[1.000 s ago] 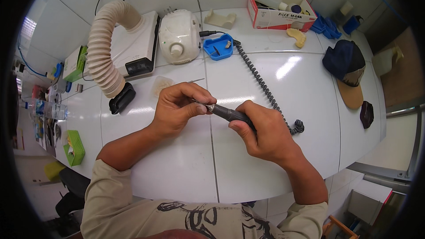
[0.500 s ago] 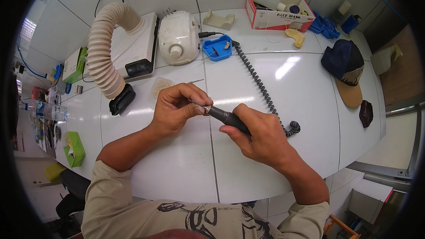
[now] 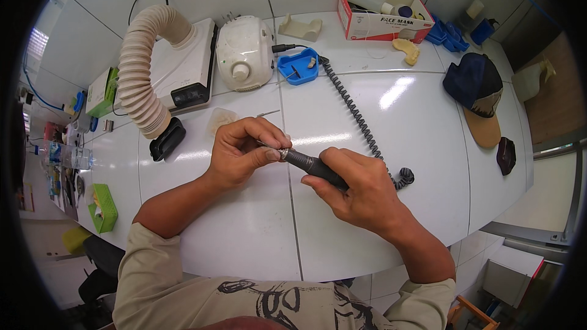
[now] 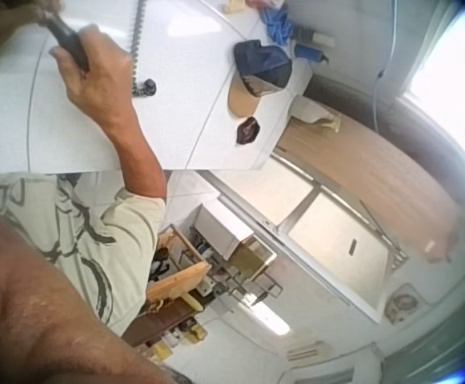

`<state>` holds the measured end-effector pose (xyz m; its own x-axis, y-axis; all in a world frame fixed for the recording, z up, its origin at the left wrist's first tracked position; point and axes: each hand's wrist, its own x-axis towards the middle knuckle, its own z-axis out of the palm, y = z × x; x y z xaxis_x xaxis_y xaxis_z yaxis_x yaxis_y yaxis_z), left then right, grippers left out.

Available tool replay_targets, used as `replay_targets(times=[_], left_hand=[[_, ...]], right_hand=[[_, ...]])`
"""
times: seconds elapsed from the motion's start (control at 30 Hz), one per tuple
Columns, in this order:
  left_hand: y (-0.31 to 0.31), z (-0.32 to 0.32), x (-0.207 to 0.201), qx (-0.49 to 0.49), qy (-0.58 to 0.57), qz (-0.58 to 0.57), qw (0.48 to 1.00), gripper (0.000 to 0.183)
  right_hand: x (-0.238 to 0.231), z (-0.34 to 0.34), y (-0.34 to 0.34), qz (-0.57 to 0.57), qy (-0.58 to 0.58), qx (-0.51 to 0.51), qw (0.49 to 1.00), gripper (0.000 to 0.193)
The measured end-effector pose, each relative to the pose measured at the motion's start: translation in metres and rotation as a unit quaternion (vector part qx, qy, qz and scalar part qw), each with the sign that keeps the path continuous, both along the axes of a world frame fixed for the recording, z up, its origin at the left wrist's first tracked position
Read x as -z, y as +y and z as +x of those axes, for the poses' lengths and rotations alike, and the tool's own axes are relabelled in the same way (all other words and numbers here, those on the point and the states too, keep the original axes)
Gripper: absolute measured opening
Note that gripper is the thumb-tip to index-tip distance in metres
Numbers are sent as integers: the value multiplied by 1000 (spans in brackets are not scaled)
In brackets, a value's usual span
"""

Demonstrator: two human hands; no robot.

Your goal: The person uses a rotary grinding tool to shape and smooth a small white dental prosthesis. They hold the object with their left hand and apply the tool with their right hand, rotating the piece to work on different surfaces. The person briefly swaps the tool bit mid-task and continues grinding.

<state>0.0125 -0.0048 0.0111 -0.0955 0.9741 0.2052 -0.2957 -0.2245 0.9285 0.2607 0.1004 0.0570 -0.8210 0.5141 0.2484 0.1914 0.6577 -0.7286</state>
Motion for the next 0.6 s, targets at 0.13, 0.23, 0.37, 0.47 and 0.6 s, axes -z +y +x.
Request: replay_targets(times=[0.13,0.23,0.37,0.47,0.6], left_hand=[[1,-2,1,-5,4,-3,1000,15],[3,-4,3,19,2,54,998,16],[3,-5,0,18,3,72,997,16],[3,-4,0,18,4,71,997,16],[2,-4,1,13,8,66,998,17]], right_hand=[[1,-4,-1,10,30,18,999,29],[7,-4,-2,0,27,29,999,29],[3,-2,-5,-46,17,31,998,34],[5,0,-4,-43,19,27,999,35],[10,-2,-1,2,49,14,999,32]])
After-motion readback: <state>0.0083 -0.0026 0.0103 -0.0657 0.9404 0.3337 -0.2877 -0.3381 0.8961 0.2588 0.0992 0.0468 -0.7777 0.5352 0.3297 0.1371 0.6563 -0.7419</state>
